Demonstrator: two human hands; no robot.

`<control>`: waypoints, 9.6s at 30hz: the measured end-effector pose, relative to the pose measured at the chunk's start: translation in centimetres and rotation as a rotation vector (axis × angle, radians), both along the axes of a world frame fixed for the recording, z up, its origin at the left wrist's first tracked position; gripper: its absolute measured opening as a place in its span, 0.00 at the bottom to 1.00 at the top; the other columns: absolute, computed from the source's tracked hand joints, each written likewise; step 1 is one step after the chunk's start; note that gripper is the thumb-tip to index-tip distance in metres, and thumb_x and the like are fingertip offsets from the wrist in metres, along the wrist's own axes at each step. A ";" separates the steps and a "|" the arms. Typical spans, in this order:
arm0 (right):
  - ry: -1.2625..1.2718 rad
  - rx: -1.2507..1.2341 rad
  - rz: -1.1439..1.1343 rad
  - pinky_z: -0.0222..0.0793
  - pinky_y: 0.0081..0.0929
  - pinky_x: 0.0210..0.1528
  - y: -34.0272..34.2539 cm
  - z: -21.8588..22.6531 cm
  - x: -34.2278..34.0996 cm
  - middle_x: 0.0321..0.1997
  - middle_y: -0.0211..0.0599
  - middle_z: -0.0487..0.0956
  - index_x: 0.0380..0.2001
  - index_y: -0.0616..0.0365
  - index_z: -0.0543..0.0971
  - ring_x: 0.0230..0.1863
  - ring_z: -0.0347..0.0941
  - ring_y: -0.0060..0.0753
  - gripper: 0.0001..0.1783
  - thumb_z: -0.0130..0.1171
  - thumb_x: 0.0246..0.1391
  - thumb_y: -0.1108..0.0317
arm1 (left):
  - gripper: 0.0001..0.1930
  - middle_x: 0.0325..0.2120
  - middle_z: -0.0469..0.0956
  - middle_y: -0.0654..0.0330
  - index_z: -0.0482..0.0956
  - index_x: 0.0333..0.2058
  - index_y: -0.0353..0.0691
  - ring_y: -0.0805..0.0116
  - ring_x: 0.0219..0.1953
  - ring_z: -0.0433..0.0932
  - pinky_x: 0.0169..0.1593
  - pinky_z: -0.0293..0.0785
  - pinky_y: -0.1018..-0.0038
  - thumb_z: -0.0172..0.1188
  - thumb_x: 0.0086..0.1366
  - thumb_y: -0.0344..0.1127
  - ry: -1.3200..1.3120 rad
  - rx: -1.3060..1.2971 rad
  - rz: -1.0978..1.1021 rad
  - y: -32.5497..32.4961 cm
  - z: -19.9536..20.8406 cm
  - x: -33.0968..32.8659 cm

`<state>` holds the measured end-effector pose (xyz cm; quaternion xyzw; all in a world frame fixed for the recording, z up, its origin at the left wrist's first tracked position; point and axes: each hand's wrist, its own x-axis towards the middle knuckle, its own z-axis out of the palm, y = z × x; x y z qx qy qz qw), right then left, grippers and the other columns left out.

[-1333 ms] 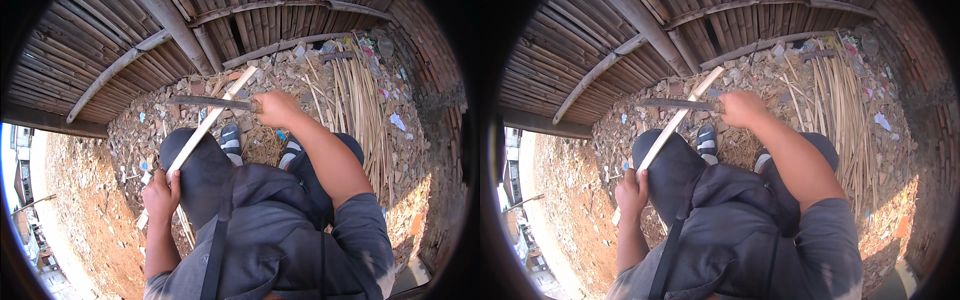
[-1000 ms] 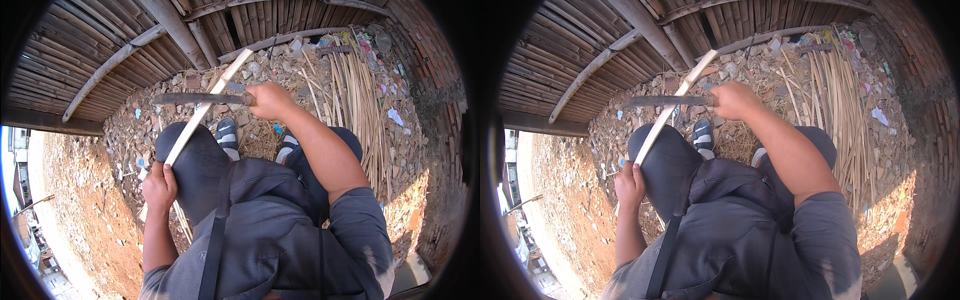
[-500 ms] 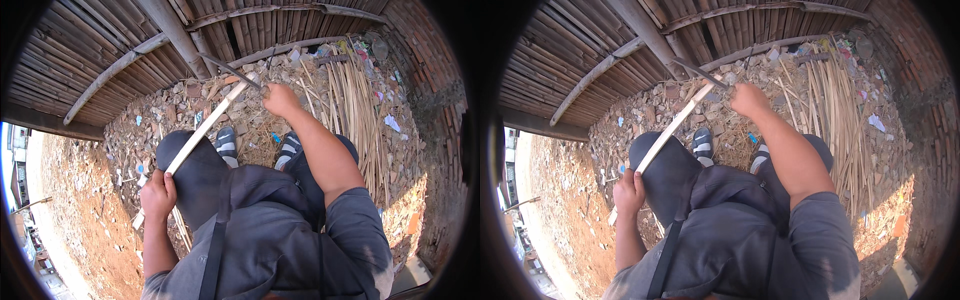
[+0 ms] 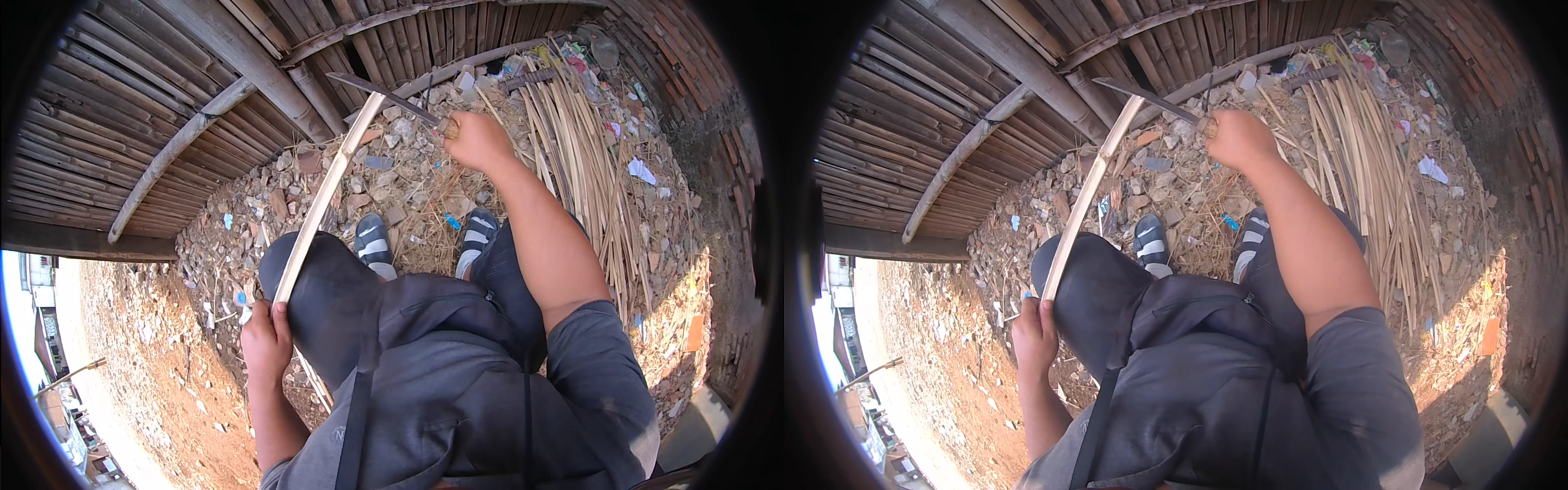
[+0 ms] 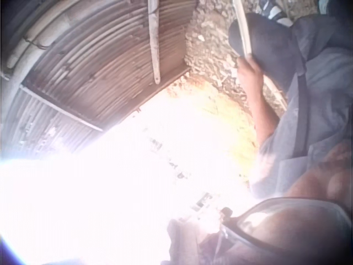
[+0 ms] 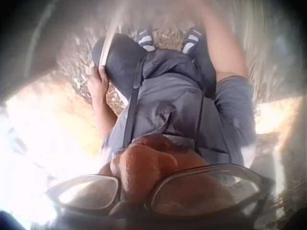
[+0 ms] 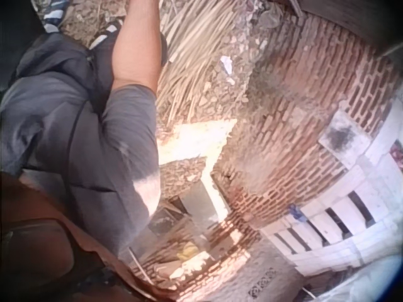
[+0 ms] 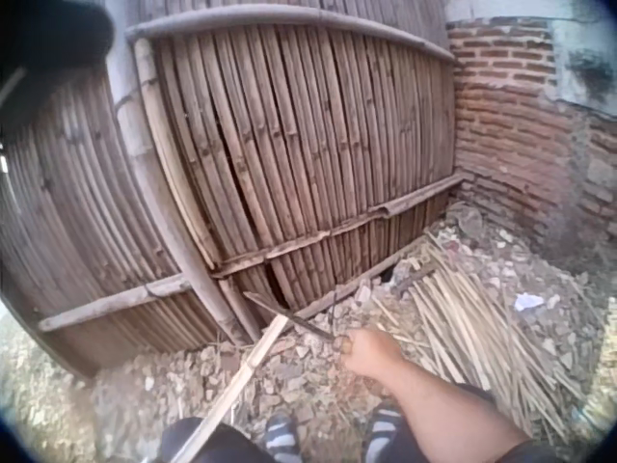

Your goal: The person holds a bamboo strip and shaves it along its length using a knife.

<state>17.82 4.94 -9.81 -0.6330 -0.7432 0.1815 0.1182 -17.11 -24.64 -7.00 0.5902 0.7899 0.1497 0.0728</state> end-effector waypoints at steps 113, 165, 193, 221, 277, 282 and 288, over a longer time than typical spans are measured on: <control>0.083 0.160 0.649 0.76 0.52 0.40 -6.2 -2.0 -7.0 0.28 0.47 0.83 0.40 0.52 0.79 0.34 0.81 0.56 0.19 0.66 0.46 0.57 | 0.18 0.24 0.78 0.37 0.73 0.36 0.32 0.30 0.32 0.78 0.35 0.71 0.46 0.52 0.76 0.45 -0.194 -0.307 0.007 -2.9 0.4 0.6; 0.118 0.355 0.388 0.75 0.51 0.37 -4.2 -2.0 -6.0 0.27 0.43 0.82 0.33 0.51 0.77 0.33 0.81 0.53 0.14 0.67 0.44 0.61 | 0.17 0.22 0.77 0.38 0.71 0.33 0.33 0.32 0.29 0.77 0.32 0.70 0.48 0.53 0.75 0.42 -0.179 -0.224 -0.034 -2.2 1.2 1.0; 0.125 -0.094 0.422 0.78 0.51 0.42 -4.8 -0.5 -6.6 0.32 0.48 0.84 0.41 0.54 0.82 0.38 0.81 0.57 0.17 0.64 0.46 0.62 | 0.16 0.19 0.78 0.43 0.71 0.34 0.39 0.36 0.24 0.79 0.27 0.73 0.47 0.52 0.75 0.46 0.093 -0.216 0.008 -1.9 -0.2 2.1; 0.081 0.029 0.273 0.77 0.50 0.43 -4.6 -1.7 -6.4 0.33 0.49 0.83 0.45 0.53 0.80 0.39 0.81 0.57 0.19 0.64 0.48 0.61 | 0.15 0.18 0.77 0.42 0.70 0.34 0.37 0.35 0.24 0.78 0.28 0.72 0.46 0.51 0.76 0.43 0.045 -0.218 -0.064 -1.3 0.1 1.1; 0.060 0.145 0.441 0.77 0.52 0.41 -4.3 -2.6 -6.6 0.29 0.48 0.83 0.38 0.52 0.80 0.36 0.82 0.56 0.16 0.67 0.44 0.61 | 0.23 0.19 0.65 0.71 0.73 0.32 0.41 0.79 0.22 0.60 0.27 0.57 0.78 0.43 0.80 0.53 -0.876 -0.486 0.292 -4.3 1.3 -1.3; 0.544 -0.147 0.441 0.77 0.51 0.43 -4.6 -5.7 -7.0 0.32 0.52 0.83 0.46 0.56 0.82 0.37 0.81 0.59 0.24 0.67 0.43 0.61 | 0.23 0.19 0.65 0.71 0.73 0.32 0.42 0.79 0.21 0.60 0.26 0.56 0.78 0.43 0.79 0.54 -0.929 -0.500 0.258 -3.7 0.9 -1.3; 0.307 0.064 0.512 0.76 0.49 0.45 -5.9 -3.4 -8.1 0.32 0.50 0.84 0.45 0.55 0.82 0.36 0.81 0.58 0.23 0.67 0.43 0.61 | 0.24 0.18 0.64 0.71 0.72 0.33 0.43 0.80 0.19 0.60 0.24 0.56 0.79 0.42 0.79 0.56 -1.035 -0.491 0.251 -4.6 0.1 -1.9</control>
